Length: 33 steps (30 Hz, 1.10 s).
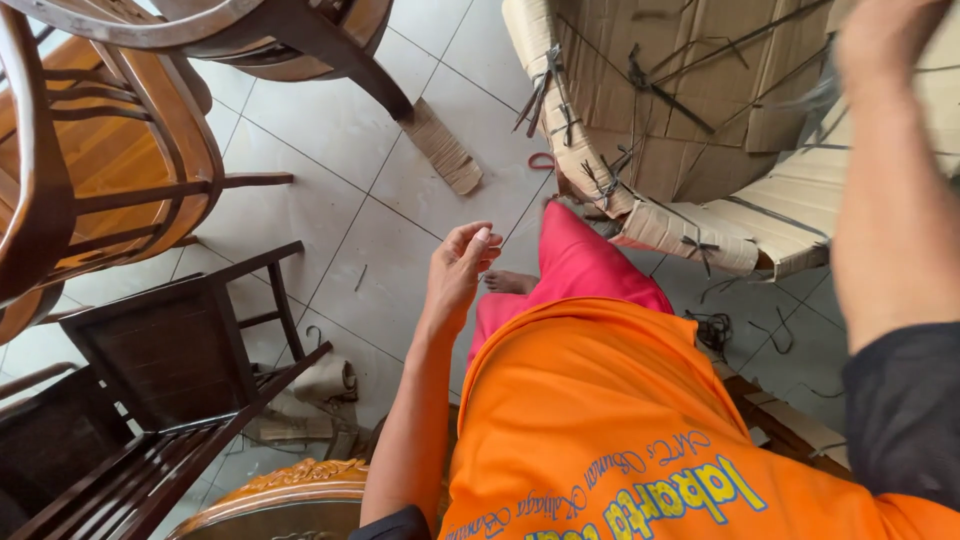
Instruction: The person unties black plastic straps from a large, curved bundle of corrugated cardboard. They repeatedly pull, twist, and remove the straps by hand, then place the removed straps on the floor.
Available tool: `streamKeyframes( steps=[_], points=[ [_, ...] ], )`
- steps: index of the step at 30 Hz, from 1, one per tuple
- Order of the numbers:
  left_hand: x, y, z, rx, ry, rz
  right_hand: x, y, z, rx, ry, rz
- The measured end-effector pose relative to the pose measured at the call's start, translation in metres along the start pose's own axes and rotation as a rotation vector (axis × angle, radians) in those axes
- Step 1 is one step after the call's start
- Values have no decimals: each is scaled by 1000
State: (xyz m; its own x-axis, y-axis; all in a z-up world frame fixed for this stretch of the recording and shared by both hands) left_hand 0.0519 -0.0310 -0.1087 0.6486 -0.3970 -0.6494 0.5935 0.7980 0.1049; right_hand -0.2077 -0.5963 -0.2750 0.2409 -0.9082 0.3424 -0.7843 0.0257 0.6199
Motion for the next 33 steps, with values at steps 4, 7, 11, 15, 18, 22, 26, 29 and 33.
streamKeyframes(
  steps=[4,7,11,15,18,22,26,29,33],
  points=[
    [2,8,13,59,75,35,-71,-58,27,-229,148,-55],
    [9,15,32,118,129,104,-160,-67,-23,-460,-170,-645],
    [34,14,37,125,177,155,-216,-109,124,-394,-408,-532],
    [55,-10,53,205,206,155,-232,-99,118,-402,-576,-476],
    [75,-45,63,279,202,105,-224,-103,91,-331,-632,-537],
    [107,-94,75,472,56,25,-217,-133,82,-285,-637,-545],
    [132,-135,90,526,-37,30,-207,-161,85,-389,-617,-574],
    [145,-150,97,584,-61,33,-199,-191,84,-287,-807,-562],
    [155,-152,90,637,1,24,-219,-232,127,-122,-1134,-321]
  ],
)
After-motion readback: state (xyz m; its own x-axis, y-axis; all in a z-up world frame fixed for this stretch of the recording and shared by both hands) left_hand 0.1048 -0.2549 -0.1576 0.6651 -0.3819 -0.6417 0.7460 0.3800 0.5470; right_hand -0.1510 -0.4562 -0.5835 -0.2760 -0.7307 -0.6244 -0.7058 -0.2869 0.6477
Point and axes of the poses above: each hand's wrist, its own x-axis towards the middle knuckle, its own y-axis out of the back of the hand, z = x × y, the point moved 6 cm from there along x, towards the middle knuckle, and after that the axes turned 12 degrees about z, right-handed, at the moved point
